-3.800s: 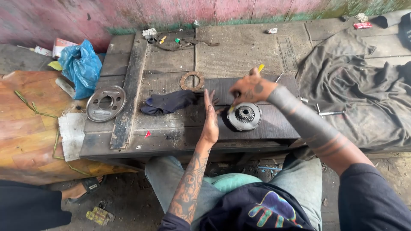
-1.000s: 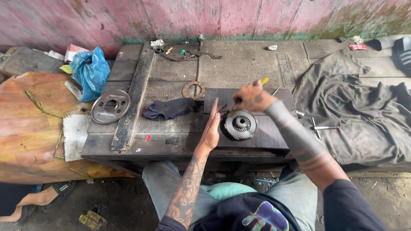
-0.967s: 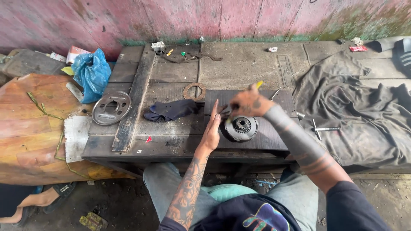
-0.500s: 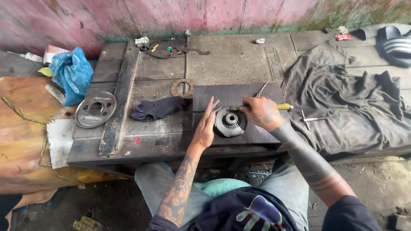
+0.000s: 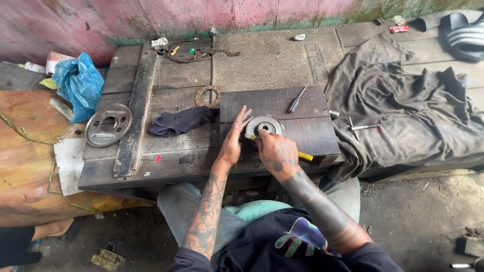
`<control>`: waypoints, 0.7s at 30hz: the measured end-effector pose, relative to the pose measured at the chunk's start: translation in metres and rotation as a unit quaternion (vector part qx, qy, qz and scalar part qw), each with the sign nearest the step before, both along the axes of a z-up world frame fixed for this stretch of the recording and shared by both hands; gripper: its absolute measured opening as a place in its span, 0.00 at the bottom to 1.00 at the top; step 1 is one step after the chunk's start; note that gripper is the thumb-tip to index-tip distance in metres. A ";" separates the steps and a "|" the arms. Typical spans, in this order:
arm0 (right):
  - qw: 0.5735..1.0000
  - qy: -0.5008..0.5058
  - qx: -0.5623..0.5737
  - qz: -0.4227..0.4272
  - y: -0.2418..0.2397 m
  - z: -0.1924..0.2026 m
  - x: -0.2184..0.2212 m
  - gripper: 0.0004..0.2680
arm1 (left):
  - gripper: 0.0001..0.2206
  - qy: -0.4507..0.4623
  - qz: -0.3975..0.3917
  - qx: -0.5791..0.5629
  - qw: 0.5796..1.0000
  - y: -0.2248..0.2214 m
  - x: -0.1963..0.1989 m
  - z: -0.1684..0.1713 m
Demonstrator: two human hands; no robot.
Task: Cleaning debris from the recesses of an assembled motorcycle clutch using a small hand tool
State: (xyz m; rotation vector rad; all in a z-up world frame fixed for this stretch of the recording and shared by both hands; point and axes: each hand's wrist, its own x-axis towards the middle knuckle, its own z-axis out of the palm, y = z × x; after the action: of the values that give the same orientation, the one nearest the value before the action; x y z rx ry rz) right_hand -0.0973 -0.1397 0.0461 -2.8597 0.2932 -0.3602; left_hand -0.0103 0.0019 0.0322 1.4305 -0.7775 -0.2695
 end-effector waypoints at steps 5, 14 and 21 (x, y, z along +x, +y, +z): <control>0.988 0.141 0.044 -0.035 -0.060 0.035 -0.024 0.08 | 0.27 -0.034 0.031 0.066 0.997 0.000 -0.008 0.009; 0.979 0.152 0.069 0.117 -0.064 0.055 0.068 0.08 | 0.28 -0.021 0.024 0.056 0.998 -0.002 -0.002 0.004; 0.961 0.213 0.099 0.145 -0.087 0.056 0.102 0.11 | 0.29 -0.005 0.027 0.045 0.999 -0.002 -0.003 0.009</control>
State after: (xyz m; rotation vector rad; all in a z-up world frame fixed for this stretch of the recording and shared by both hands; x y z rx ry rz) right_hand 0.0046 -0.2268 0.1020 -2.6974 -0.0212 0.3271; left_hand -0.0131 -0.0001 0.0414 1.5360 -0.7415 -0.2577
